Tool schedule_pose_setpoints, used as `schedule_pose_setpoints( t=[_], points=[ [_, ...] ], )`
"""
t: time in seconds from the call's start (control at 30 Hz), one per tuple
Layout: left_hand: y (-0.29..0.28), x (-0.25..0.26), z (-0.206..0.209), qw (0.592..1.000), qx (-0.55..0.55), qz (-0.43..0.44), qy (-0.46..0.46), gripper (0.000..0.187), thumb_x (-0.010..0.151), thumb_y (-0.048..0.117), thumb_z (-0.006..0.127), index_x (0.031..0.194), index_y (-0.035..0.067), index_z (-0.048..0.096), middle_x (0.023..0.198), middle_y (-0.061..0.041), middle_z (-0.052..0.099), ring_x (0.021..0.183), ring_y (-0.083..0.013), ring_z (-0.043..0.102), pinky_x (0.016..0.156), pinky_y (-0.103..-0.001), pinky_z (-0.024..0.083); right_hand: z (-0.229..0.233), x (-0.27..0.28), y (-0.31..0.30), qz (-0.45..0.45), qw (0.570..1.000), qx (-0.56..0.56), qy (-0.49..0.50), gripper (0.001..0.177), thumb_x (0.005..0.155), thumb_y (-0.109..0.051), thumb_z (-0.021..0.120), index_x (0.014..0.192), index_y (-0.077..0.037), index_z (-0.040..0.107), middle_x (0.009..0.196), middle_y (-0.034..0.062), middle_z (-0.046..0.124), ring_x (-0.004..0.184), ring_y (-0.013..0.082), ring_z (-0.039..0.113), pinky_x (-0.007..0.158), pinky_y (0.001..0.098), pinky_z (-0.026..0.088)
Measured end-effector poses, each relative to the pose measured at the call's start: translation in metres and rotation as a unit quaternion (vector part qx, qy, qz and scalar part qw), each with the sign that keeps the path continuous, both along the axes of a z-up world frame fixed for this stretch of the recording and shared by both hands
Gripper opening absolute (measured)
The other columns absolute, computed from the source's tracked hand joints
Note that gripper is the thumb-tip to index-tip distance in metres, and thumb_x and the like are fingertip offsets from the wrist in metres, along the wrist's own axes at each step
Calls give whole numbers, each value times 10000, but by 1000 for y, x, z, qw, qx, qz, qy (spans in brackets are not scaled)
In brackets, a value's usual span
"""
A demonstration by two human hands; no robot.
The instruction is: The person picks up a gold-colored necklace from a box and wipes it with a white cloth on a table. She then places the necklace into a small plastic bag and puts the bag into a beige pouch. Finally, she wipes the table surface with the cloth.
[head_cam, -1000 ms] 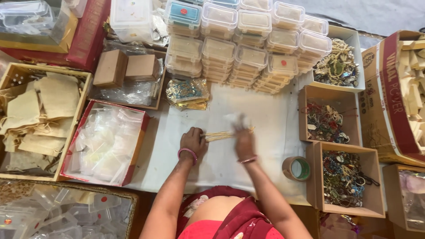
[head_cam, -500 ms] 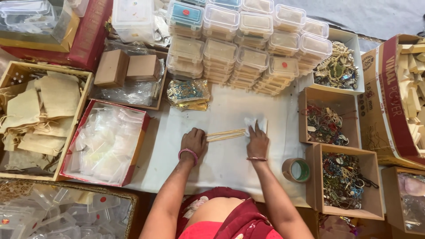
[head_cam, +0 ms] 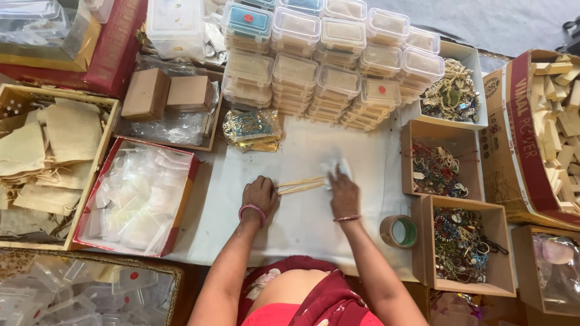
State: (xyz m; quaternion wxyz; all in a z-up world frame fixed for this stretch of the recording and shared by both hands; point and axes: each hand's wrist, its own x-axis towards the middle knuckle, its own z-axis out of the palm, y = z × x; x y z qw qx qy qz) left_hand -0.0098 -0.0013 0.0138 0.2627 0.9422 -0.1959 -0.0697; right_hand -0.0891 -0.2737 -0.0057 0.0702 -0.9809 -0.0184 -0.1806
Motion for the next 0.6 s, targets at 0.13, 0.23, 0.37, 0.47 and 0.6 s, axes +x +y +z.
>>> schedule_pose_setpoints(
  t=[0.13,0.23,0.37,0.47,0.6],
  points=[
    [1,1,-3,1000,-17,0,-14,142,894,248,651,936,120,607,987,-72,601,934,-280,601,868,-429,444,-11,8,6,-121,993,-3,12,579,756,41,583,1321,-69,645,1483,165,568,1214,315,571,978,461,442],
    [2,-3,1,1000,-20,8,1,149,871,254,653,939,128,610,995,-61,604,929,-275,598,875,-418,449,-17,9,49,5,997,79,7,570,874,13,578,1428,-116,606,1537,104,531,1349,271,532,1131,437,437],
    [3,-3,-6,999,-21,-1,-24,171,843,249,673,929,114,612,987,-80,597,919,-289,592,866,-431,447,11,2,84,108,991,-30,71,718,782,26,551,1465,-196,559,1561,75,500,1371,257,492,1049,480,400],
    [5,-5,-4,999,-22,-5,-23,177,851,267,678,920,117,614,981,-74,601,919,-285,596,862,-436,445,-1,-2,48,46,996,-38,69,691,810,-4,557,1467,-218,546,1550,59,502,1373,244,496,1047,497,383],
    [2,-2,-13,999,-15,-8,-32,171,865,258,676,940,117,612,984,-77,601,909,-276,601,859,-435,442,-5,-4,-11,-31,996,-24,80,670,831,10,552,1469,-193,565,1544,81,502,1370,262,502,1001,477,397]
  ],
)
